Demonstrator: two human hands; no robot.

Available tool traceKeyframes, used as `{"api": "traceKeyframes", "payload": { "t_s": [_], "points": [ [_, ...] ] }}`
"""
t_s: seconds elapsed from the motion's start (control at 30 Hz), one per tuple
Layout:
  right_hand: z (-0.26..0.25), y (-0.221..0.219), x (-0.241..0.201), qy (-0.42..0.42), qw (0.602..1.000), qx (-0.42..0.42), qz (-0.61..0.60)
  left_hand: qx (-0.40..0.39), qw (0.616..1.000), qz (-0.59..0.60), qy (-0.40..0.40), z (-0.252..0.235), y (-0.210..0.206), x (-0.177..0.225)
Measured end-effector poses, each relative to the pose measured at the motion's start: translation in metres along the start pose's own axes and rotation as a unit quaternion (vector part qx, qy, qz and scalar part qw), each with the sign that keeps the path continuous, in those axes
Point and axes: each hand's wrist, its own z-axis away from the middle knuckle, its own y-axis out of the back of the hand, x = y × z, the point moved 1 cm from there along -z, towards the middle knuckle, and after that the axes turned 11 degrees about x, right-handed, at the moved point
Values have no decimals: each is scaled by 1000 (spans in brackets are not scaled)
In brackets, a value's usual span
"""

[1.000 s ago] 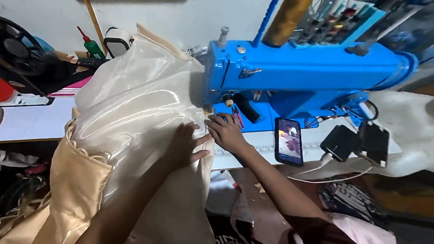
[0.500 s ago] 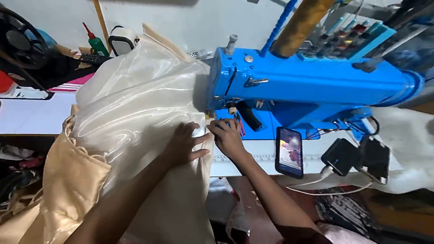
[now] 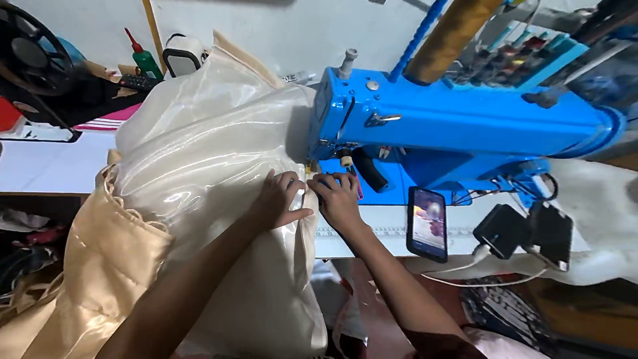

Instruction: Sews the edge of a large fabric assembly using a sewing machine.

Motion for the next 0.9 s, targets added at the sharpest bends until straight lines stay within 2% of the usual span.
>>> {"api": "traceKeyframes", "payload": {
  "t_s": [0.2, 0.37, 0.57, 0.9],
  "points": [
    [0, -2, 4, -6, 1000, -11, -14, 0, 999, 9, 35, -8, -4, -4],
    [6, 2, 5, 44, 997, 54, -45, 22, 1000, 6, 19, -12, -8, -9],
    [0, -2, -2, 17, 999, 24, 21, 46, 999, 4, 19, -17, -12, -13],
    [-2, -2, 4, 1, 1000, 20, -14, 51, 998, 0, 44, -27, -15, -15]
  ]
}}
